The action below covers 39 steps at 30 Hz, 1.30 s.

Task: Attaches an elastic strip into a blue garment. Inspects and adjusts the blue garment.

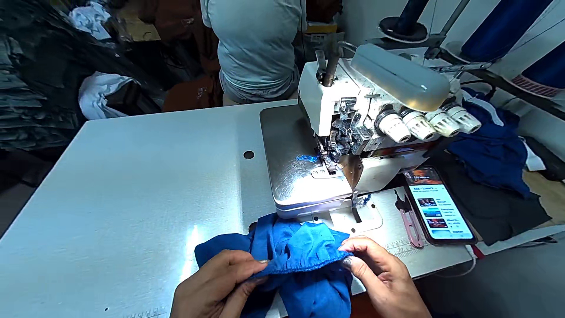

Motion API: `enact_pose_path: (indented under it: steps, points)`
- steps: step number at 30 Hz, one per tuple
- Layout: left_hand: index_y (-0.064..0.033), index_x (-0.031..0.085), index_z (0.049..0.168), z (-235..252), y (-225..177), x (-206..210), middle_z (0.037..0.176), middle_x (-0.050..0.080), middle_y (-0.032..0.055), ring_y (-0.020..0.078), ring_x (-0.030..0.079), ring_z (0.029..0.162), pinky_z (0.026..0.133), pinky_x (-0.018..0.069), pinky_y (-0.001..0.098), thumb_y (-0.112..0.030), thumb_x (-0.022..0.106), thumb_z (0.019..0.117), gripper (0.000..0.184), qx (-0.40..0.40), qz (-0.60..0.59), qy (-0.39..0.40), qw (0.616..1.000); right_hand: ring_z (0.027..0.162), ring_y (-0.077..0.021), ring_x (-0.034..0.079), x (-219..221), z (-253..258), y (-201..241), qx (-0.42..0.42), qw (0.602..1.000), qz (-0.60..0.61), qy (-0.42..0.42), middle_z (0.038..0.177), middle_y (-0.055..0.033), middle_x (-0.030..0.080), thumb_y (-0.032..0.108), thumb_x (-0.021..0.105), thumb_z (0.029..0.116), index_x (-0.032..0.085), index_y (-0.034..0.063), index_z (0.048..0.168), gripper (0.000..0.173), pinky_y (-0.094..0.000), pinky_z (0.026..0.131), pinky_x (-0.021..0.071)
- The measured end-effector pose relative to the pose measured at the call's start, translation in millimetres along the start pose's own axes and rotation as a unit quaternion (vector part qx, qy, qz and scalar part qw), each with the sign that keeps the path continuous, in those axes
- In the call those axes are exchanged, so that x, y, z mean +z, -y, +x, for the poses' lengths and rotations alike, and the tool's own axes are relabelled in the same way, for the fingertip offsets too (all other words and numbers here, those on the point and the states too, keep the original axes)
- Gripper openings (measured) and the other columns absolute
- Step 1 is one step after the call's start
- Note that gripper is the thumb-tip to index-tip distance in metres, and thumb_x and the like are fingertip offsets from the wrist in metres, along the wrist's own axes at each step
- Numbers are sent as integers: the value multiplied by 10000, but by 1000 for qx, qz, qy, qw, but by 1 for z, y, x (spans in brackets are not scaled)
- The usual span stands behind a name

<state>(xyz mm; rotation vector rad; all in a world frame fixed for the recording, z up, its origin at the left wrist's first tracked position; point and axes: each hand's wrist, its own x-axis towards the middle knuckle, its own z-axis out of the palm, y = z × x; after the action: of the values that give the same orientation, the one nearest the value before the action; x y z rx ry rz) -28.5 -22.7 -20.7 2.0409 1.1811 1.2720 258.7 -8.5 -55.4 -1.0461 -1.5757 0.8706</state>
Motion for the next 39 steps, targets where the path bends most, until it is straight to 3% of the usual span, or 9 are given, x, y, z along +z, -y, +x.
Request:
enact_pose_path:
  steps: [10,16,21,24,28,32,34,37,39]
  points:
    - [-116,663,1056,-13,-11,9,1035,684,-1,16,647,1016,902,536,163,-162,680,982,89,12,65,-48,997,1013,-61,518,24,-11,26,-203,929,-263,-163,1065,18,500,248,649,954,517,211,1025,154,-185,935,409]
    - [-166,696,1133,22,-58,-16,1016,730,-116,-24,676,896,793,580,163,-150,654,986,153,-86,-112,-28,990,923,-266,635,42,11,31,-196,902,-368,-110,992,-109,689,406,632,915,679,99,1095,359,-421,826,485]
    - [-108,703,1095,11,-66,-51,907,727,-64,-11,666,769,676,572,173,-167,672,950,160,-73,125,-36,989,813,14,692,25,17,50,5,1000,-28,-3,892,39,733,61,718,842,701,53,970,129,-167,736,595]
    - [-32,755,900,-20,-40,-53,868,691,159,301,679,673,551,554,497,-152,600,874,198,-89,368,-17,925,817,-39,713,13,21,70,156,954,254,38,906,20,749,-49,701,842,706,91,962,184,-224,719,611]
    - [-41,680,1166,-53,-51,-26,993,741,34,136,750,821,671,656,341,-153,429,1063,293,-356,-60,3,932,913,-136,740,27,13,87,238,819,510,109,998,-61,751,46,673,935,706,87,1044,121,-341,821,633]
    - [-112,772,982,-75,-75,-18,970,768,93,190,756,902,786,637,387,-246,562,990,249,-273,-610,-237,705,911,-17,678,62,-13,60,-30,977,182,111,965,0,715,11,648,889,673,41,1031,147,-174,825,568]
    - [-142,801,968,-83,-98,-23,957,780,21,97,746,919,821,619,295,-252,531,1014,295,-171,-602,-259,736,883,-71,694,72,-27,47,-135,986,-53,80,916,-74,734,59,616,871,700,9,992,156,-197,820,557]
    - [-248,799,974,-92,-123,-19,935,774,-121,-60,698,894,827,555,136,-212,468,1040,340,-164,-485,-264,817,1004,-53,681,75,-41,74,180,957,136,183,1064,-36,725,31,434,1016,679,-3,1164,288,-251,903,558]
    - [-278,789,1090,-108,-104,-26,1030,775,-107,-29,703,970,890,566,183,-369,546,1033,265,-229,-477,-164,832,1003,-185,732,71,-39,83,387,789,437,194,1092,-90,742,215,362,1081,610,69,1209,315,-395,857,624]
